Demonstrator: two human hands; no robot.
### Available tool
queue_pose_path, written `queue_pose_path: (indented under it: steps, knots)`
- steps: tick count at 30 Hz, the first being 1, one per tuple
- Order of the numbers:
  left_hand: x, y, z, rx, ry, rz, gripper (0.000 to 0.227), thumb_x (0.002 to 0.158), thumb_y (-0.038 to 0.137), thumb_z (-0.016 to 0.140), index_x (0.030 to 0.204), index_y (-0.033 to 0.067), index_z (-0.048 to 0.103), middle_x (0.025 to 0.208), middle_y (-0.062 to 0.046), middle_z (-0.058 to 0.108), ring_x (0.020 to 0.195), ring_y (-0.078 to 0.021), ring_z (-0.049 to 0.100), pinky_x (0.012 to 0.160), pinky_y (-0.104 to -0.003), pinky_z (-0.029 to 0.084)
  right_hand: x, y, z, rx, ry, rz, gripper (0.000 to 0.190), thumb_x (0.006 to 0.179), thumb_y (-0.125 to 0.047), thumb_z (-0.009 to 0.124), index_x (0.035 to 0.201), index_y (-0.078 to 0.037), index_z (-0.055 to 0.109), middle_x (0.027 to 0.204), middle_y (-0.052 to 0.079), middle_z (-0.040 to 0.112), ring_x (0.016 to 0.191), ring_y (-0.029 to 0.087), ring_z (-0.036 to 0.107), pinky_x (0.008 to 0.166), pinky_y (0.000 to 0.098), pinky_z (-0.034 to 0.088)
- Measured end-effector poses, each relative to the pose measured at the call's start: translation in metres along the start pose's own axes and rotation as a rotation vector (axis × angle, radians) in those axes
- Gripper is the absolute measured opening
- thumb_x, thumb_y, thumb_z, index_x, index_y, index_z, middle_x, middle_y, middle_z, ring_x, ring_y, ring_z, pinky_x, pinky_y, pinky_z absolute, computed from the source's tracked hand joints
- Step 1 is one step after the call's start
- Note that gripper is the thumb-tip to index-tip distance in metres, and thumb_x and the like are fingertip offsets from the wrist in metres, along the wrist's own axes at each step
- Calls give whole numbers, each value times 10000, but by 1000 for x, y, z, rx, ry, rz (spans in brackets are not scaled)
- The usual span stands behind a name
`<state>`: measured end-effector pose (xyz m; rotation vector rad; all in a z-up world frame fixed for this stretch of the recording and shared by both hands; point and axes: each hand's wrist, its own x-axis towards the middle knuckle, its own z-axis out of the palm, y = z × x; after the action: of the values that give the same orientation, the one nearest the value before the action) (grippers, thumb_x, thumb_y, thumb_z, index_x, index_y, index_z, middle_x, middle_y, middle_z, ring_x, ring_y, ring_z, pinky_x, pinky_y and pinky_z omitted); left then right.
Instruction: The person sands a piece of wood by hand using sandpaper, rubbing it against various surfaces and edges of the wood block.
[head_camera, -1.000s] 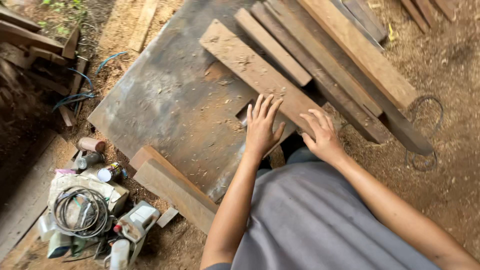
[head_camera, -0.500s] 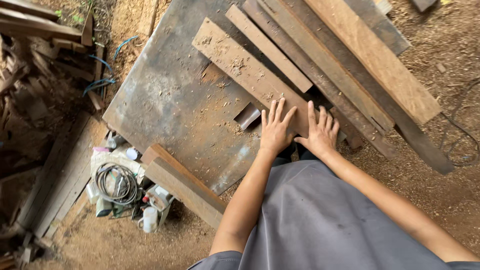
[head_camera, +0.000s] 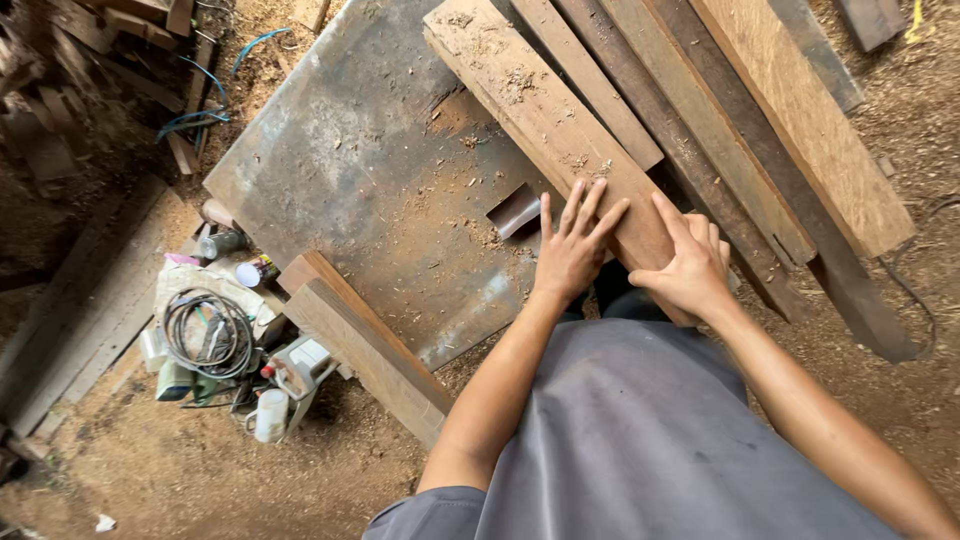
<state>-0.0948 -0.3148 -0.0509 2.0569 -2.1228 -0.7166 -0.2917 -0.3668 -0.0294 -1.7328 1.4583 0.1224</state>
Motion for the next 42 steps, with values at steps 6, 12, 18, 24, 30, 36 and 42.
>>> queue_pose_path:
  steps: [6, 12, 18, 24, 30, 36, 42]
  knots:
    - [26, -17, 20, 132, 192, 244, 573, 913, 170, 655, 1466, 254, 531, 1602, -23, 449, 1570, -217, 303, 1303, -639, 113, -15, 12, -20, 262, -76, -28, 1089, 569, -294, 922, 1566, -304, 484, 1273, 124, 542, 1248, 299, 500, 1100, 427, 398]
    - [32, 2, 8, 126, 202, 394, 462, 951, 221, 582, 1411, 177, 579, 1489, -8, 564, 1459, -185, 449, 1296, -578, 179, -25, 22, -43, 415, -134, -136, 1033, 596, -226, 909, 1541, -234, 492, 1303, 101, 550, 1252, 254, 525, 1100, 364, 400]
    - [5, 25, -31, 131, 249, 281, 361, 961, 230, 572, 1316, 190, 619, 1399, 16, 622, 1381, -156, 524, 1264, -523, 262, -20, 7, -81, 475, -371, -123, 985, 586, -210, 900, 1507, -237, 550, 1300, 72, 571, 1240, 221, 541, 1077, 332, 399]
    - [-39, 23, -54, 83, 268, 49, 331, 907, 205, 615, 1234, 179, 659, 1220, 27, 662, 1184, -145, 607, 1117, -527, 368, 29, -31, -99, 294, -814, -172, 1003, 570, -170, 877, 1511, -269, 546, 1292, 87, 585, 1243, 222, 563, 1079, 334, 408]
    - [-71, 21, -40, -51, 294, -69, 346, 748, 120, 666, 1094, 134, 665, 1105, 2, 665, 1100, -173, 617, 925, -471, 409, 56, -62, -81, -24, -1084, 4, 985, 576, -261, 885, 1492, -342, 530, 1399, 43, 627, 1270, 246, 609, 1075, 373, 479]
    - [-63, 24, -27, -91, 362, -61, 378, 634, 137, 711, 1007, 118, 653, 1009, -20, 625, 1024, -216, 599, 846, -469, 417, 61, -55, -88, -826, -726, -762, 1000, 677, -619, 952, 1526, -364, 489, 1630, 135, 337, 1517, 432, 227, 1210, 598, 198]
    - [-26, 16, -9, -29, 328, -109, 367, 631, 154, 739, 982, 117, 641, 987, -33, 600, 1008, -230, 584, 800, -465, 424, 42, -36, -72, -938, -280, -601, 759, 727, -223, 830, 1447, -273, 594, 1478, -6, 627, 1486, 181, 461, 1198, 455, 353]
